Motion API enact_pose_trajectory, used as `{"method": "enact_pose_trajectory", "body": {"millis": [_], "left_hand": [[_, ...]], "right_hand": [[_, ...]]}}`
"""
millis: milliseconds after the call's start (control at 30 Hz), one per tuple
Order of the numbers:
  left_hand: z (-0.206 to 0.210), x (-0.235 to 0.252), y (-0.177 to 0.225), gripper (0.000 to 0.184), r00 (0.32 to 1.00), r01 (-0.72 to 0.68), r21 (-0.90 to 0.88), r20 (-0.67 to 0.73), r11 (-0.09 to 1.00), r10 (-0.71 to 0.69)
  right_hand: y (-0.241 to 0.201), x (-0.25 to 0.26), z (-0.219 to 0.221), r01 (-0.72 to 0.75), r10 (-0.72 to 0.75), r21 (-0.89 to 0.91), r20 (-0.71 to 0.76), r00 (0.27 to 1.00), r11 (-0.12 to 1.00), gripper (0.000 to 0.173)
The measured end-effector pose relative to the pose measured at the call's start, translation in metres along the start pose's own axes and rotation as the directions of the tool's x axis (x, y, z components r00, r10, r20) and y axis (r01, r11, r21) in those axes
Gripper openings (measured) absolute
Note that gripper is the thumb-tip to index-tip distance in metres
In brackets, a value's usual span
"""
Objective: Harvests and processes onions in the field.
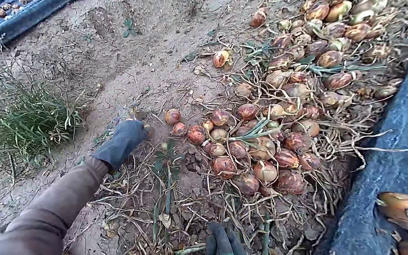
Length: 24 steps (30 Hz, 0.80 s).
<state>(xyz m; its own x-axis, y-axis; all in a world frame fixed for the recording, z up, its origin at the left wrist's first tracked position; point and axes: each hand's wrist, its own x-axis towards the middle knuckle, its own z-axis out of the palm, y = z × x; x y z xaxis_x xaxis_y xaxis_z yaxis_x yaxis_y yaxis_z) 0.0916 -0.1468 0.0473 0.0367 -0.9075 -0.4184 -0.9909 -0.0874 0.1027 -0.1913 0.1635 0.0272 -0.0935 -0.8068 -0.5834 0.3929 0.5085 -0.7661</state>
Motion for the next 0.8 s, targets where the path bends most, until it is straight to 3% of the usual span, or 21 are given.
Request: {"method": "enact_pose_trajectory", "body": {"millis": [33,100,133,167,233,267,300,333,367,400,433,467,567,633,667,700,733,767,800], "left_hand": [[0.007,-0.028,-0.002,0.042,0.989,-0.095,-0.289,0.081,0.953,0.123],[0.030,-0.102,0.014,0.039,0.881,-0.080,-0.779,0.237,0.622,0.410],[0.043,-0.136,0.028,0.038,0.796,-0.018,-0.861,0.295,0.508,0.529],[0.051,-0.163,0.043,0.038,0.702,0.039,-0.879,0.363,0.476,0.613],[0.049,-0.194,0.067,0.035,0.568,0.079,-0.851,0.467,0.520,0.678],[0.040,-0.200,0.075,0.035,0.588,0.017,-0.816,0.476,0.578,0.654],[0.029,-0.204,0.082,0.039,0.674,-0.102,-0.742,0.439,0.663,0.595],[0.020,-0.211,0.089,0.044,0.772,-0.250,-0.629,0.329,0.736,0.544],[0.016,-0.219,0.096,0.048,0.823,-0.426,-0.486,0.143,0.763,0.550],[0.018,-0.227,0.102,0.050,0.791,-0.594,-0.331,-0.075,0.733,0.607],[0.024,-0.230,0.106,0.047,0.701,-0.712,-0.195,-0.247,0.675,0.669],[0.025,-0.234,0.110,0.041,0.667,-0.743,-0.148,-0.251,0.653,0.702],[0.020,-0.244,0.122,0.035,0.696,-0.678,-0.111,0.222,0.726,0.683],[0.014,-0.245,0.133,0.037,0.650,-0.653,-0.074,0.457,0.754,0.607],[0.004,-0.242,0.140,0.036,0.670,-0.627,-0.003,0.507,0.779,0.542],[-0.009,-0.236,0.147,0.036,0.725,-0.578,0.074,0.505,0.813,0.469],[-0.006,-0.217,0.140,0.035,0.807,-0.553,0.182,0.359,0.813,0.468],[0.012,-0.184,0.121,0.031,0.847,-0.524,0.296,0.086,0.798,0.524],[0.016,-0.150,0.111,0.026,0.881,-0.435,0.352,-0.027,0.829,0.473]], "right_hand": [[0.002,0.003,0.002,-0.025,0.024,0.029,0.060,0.998,0.999,0.035],[0.002,0.010,0.008,0.024,-0.046,0.094,0.239,0.970,0.995,0.053],[0.000,0.012,0.012,0.057,-0.093,0.129,0.296,0.951,0.990,0.064],[-0.006,0.011,0.016,0.081,-0.116,0.126,0.298,0.947,0.989,0.070],[-0.019,0.005,0.017,0.148,-0.155,0.053,0.205,0.966,0.988,0.080],[-0.025,0.004,0.014,0.215,-0.213,0.004,0.169,0.962,0.977,0.076],[-0.029,0.003,0.010,0.267,-0.259,-0.057,0.118,0.959,0.962,0.068],[-0.029,0.001,0.006,0.290,-0.284,-0.121,0.067,0.956,0.949,0.063],[-0.026,0.000,0.002,0.291,-0.291,-0.152,0.026,0.956,0.944,0.060],[-0.022,0.000,-0.003,0.285,-0.286,-0.141,0.010,0.958,0.948,0.060],[-0.016,-0.001,-0.007,0.281,-0.279,-0.115,0.028,0.960,0.953,0.061],[-0.009,-0.002,-0.010,0.276,-0.270,-0.103,0.070,0.960,0.956,0.065],[0.000,-0.002,-0.010,0.327,-0.308,-0.178,0.127,0.943,0.928,0.076],[-0.004,-0.006,-0.002,0.340,-0.343,-0.188,0.019,0.939,0.921,0.063],[-0.005,-0.007,-0.003,0.361,-0.374,-0.231,-0.017,0.927,0.904,0.055],[-0.006,-0.007,-0.009,0.398,-0.420,-0.256,-0.034,0.907,0.881,0.051],[-0.009,-0.005,-0.018,0.448,-0.475,-0.242,-0.067,0.877,0.861,0.049],[-0.016,-0.002,-0.030,0.496,-0.527,-0.212,-0.132,0.839,0.842,0.046],[-0.027,0.001,-0.043,0.544,-0.566,-0.155,-0.215,0.796,0.824,0.043]]}}
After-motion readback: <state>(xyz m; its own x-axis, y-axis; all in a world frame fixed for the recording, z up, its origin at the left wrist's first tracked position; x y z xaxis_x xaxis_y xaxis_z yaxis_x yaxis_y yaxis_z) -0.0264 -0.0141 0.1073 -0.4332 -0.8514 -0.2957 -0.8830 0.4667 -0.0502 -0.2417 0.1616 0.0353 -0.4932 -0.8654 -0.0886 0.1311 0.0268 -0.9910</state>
